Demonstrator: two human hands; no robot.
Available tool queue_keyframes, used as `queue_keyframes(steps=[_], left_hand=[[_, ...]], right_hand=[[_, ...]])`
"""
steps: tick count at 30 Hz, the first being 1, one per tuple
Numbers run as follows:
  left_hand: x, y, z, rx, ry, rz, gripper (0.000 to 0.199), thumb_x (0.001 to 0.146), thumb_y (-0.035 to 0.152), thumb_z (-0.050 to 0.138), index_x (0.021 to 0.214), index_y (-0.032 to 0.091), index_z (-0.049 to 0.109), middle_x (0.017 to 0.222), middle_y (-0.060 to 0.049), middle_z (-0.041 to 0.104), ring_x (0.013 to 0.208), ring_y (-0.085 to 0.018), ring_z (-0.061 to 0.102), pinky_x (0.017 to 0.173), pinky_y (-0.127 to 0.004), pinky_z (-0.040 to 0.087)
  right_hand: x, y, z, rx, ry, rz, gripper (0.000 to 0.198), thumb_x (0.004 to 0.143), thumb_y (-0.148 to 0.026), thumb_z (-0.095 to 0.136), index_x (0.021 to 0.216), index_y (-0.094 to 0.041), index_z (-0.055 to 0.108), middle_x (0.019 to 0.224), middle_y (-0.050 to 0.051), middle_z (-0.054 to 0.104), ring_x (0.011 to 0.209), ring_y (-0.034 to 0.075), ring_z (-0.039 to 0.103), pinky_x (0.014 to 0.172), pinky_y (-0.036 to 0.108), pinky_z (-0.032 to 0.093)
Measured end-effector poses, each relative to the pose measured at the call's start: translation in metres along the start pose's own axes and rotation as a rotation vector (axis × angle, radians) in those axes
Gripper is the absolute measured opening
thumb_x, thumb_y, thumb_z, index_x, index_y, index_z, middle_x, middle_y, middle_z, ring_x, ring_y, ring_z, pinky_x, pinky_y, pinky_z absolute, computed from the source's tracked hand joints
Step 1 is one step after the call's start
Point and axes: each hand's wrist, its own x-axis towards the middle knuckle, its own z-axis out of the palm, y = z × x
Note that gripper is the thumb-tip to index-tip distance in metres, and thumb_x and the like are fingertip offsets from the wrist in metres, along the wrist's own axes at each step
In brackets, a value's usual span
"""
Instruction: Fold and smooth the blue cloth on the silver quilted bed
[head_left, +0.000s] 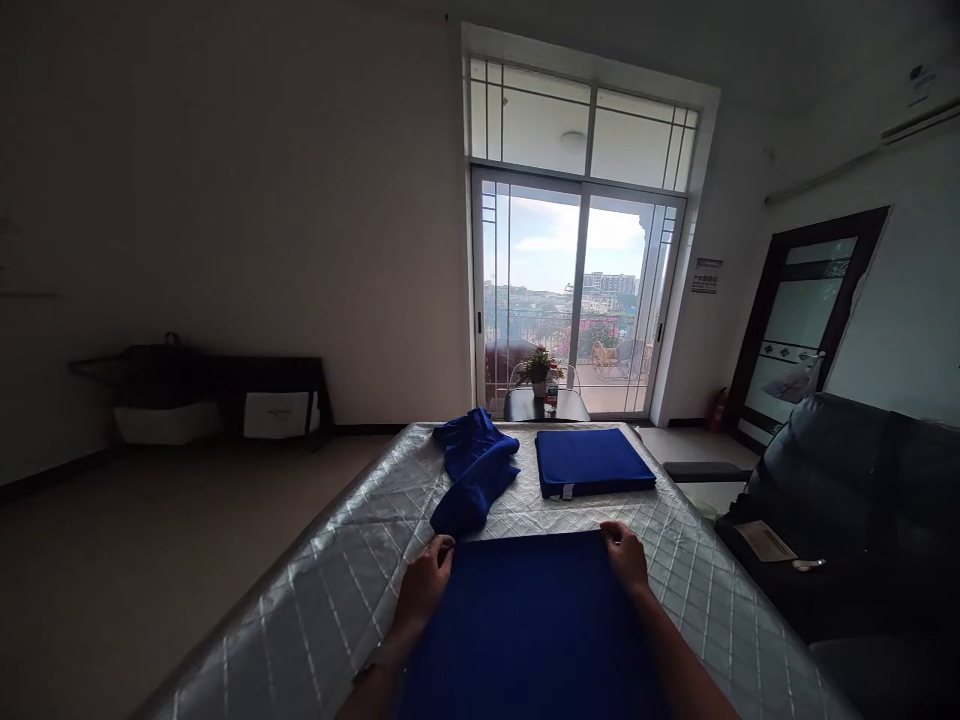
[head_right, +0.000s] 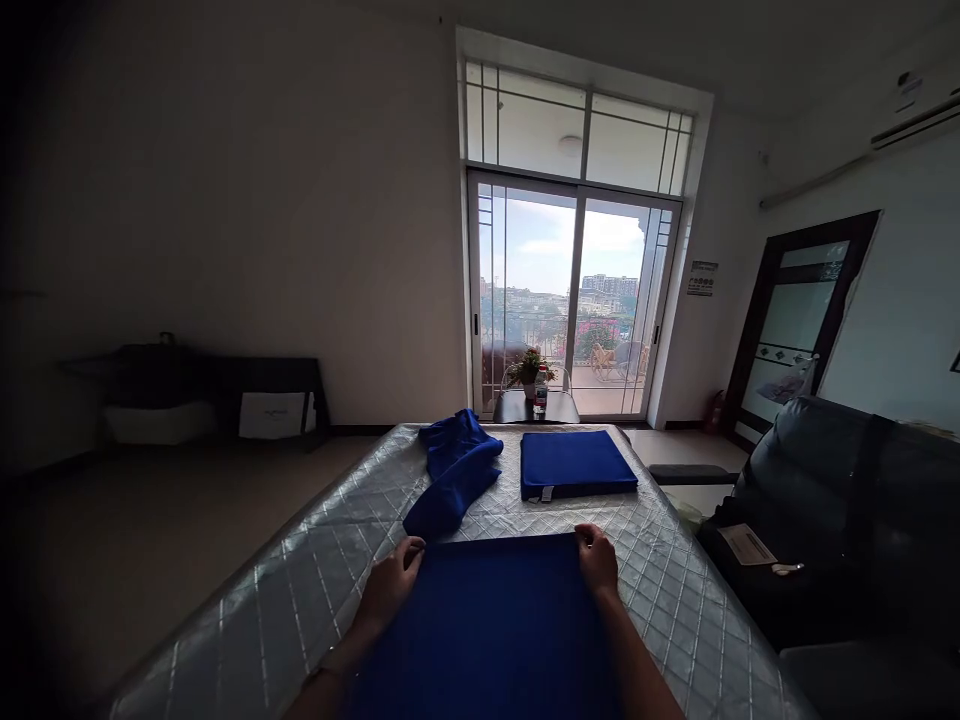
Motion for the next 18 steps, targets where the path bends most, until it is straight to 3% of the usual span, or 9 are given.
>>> queue_keyframes(steps=[5,9,14,18], left_hand=[[-0.001,-0.001,0.000,0.075,0.006,0.046,0.029,0.090,0.031,0.038,0.105,0.022,0.061,0.107,-0.009,0.078,0.102,-0.022,0.073,0.095,-0.036,0.056],[-0.002,0.006,-0.002,0.160,0.005,0.118,0.034,0.089,0.026,0.037,0.110,0.020,0.063,0.117,-0.012,0.074,0.114,-0.025,0.067,0.106,-0.044,0.050],[-0.014,0.029,0.009,0.241,-0.119,0.261,0.041,0.092,0.033,0.038,0.119,0.023,0.066,0.137,-0.007,0.068,0.132,-0.020,0.057,0.118,-0.037,0.041],[-0.022,0.035,0.017,0.320,-0.235,0.272,0.049,0.092,0.048,0.041,0.132,0.028,0.060,0.150,-0.005,0.057,0.143,-0.022,0.046,0.122,-0.042,0.037]], right_hand=[[-0.002,-0.002,0.001,-0.105,-0.007,-0.015,0.043,0.085,-0.045,0.040,0.105,-0.023,0.071,0.107,0.007,0.078,0.098,0.021,0.071,0.091,0.033,0.053],[-0.006,-0.008,0.001,-0.224,-0.004,-0.048,0.041,0.086,-0.037,0.037,0.107,-0.022,0.070,0.115,0.009,0.074,0.109,0.023,0.067,0.103,0.036,0.048],[-0.012,-0.023,0.002,-0.369,-0.048,-0.111,0.046,0.089,-0.030,0.032,0.116,-0.020,0.068,0.133,0.012,0.066,0.128,0.025,0.055,0.115,0.041,0.036],[-0.023,-0.034,0.009,-0.449,-0.184,-0.163,0.051,0.091,-0.038,0.034,0.130,-0.022,0.062,0.146,0.008,0.060,0.140,0.022,0.047,0.121,0.039,0.028]])
